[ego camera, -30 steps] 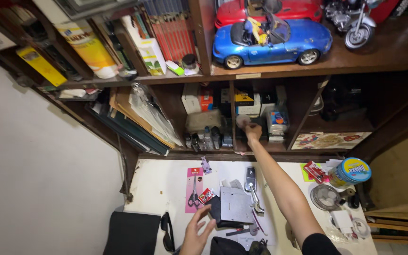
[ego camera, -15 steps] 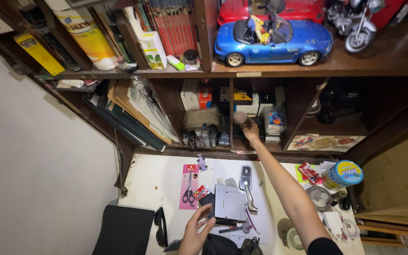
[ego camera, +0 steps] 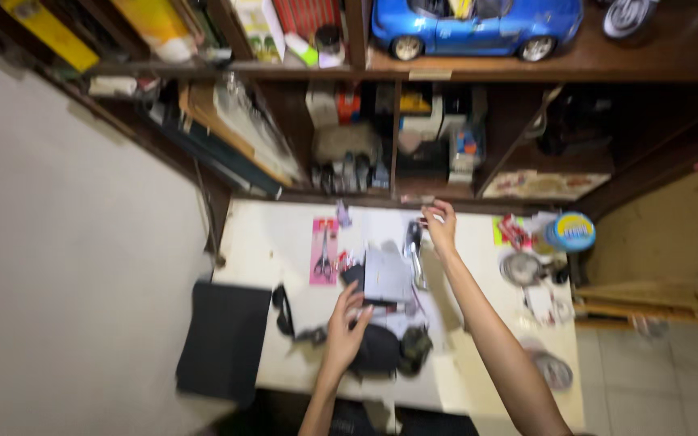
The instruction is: The person repeatedly picks up various small items from a cluttered table and places them onto a wooden shelf. They handle objects such as bottles, a small bag, and packaged goods, moving them one by one from the table to the shelf.
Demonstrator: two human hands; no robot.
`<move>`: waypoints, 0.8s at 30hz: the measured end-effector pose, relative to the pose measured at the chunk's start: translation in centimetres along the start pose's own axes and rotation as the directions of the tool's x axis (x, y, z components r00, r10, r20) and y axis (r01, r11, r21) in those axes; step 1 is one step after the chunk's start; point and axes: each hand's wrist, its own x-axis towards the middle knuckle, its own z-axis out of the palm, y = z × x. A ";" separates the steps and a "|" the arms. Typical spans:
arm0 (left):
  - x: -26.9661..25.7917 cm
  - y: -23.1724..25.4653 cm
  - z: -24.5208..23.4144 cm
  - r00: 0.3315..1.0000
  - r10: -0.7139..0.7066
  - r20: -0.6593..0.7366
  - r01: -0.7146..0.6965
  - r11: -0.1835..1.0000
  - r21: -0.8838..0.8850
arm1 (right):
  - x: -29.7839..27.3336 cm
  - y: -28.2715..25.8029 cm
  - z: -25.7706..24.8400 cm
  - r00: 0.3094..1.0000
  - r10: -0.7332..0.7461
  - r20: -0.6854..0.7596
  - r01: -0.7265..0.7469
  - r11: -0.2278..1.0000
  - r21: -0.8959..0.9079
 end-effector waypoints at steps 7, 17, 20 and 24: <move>-3.0 0.0 0.7 0.999 -0.036 -0.029 0.038 0.996 0.085 | -17.8 -1.1 -8.9 0.977 0.213 0.033 -0.200 0.954 -0.223; -5.8 -4.1 1.8 0.983 -0.172 -0.066 0.179 0.977 0.119 | -16.7 4.4 -13.2 0.979 0.081 0.189 0.078 0.704 -0.706; -6.9 -4.1 2.2 0.987 -0.143 -0.076 0.151 0.981 0.118 | -11.3 7.3 -9.6 0.964 -0.031 0.264 0.213 0.681 -0.701; -8.4 -4.8 2.2 0.981 -0.180 -0.075 0.184 0.981 0.054 | -8.1 9.2 -5.7 0.974 0.137 0.183 0.092 0.502 -0.860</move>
